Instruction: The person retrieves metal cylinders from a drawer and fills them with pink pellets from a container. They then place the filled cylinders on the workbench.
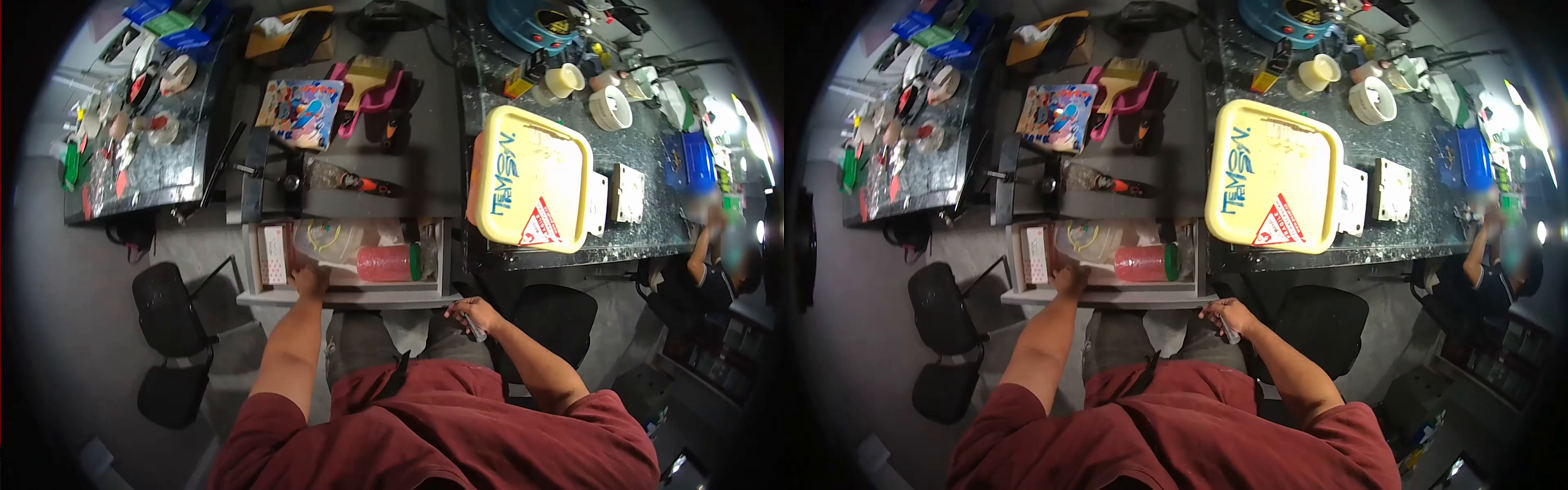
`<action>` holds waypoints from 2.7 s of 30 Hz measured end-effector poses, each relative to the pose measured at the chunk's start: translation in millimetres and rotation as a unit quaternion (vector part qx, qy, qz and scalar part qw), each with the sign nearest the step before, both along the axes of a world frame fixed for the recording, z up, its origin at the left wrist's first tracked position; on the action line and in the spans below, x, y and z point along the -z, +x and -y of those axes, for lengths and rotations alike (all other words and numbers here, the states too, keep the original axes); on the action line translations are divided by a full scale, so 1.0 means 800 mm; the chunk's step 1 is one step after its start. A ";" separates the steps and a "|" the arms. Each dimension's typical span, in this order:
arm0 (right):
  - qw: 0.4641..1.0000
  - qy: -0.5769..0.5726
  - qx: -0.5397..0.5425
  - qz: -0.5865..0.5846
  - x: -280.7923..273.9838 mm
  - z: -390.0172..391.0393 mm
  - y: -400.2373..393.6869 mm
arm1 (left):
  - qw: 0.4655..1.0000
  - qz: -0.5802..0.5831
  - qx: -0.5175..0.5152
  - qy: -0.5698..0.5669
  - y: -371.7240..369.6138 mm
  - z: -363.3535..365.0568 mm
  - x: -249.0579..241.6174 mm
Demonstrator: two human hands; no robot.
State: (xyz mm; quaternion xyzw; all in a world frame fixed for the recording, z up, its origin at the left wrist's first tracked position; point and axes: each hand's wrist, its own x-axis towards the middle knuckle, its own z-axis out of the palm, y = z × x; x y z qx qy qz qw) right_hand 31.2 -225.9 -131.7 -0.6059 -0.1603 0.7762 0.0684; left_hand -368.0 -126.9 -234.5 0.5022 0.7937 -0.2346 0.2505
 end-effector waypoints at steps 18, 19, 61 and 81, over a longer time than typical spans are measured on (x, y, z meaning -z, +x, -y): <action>0.947 0.168 -0.248 0.120 -0.073 -0.064 -0.010 | 0.687 0.514 -0.464 0.219 -0.015 0.017 -0.154; 0.919 0.240 -0.287 0.127 -0.080 -0.070 -0.018 | 0.651 0.537 -0.502 0.190 -0.010 0.020 -0.171; 0.878 0.459 -0.112 0.077 -0.540 -0.217 0.090 | 0.564 0.727 -0.207 0.331 0.196 -0.159 -0.392; 0.186 0.965 0.179 0.035 -0.691 -0.133 0.329 | 0.114 0.717 0.292 0.622 0.136 -0.168 -0.868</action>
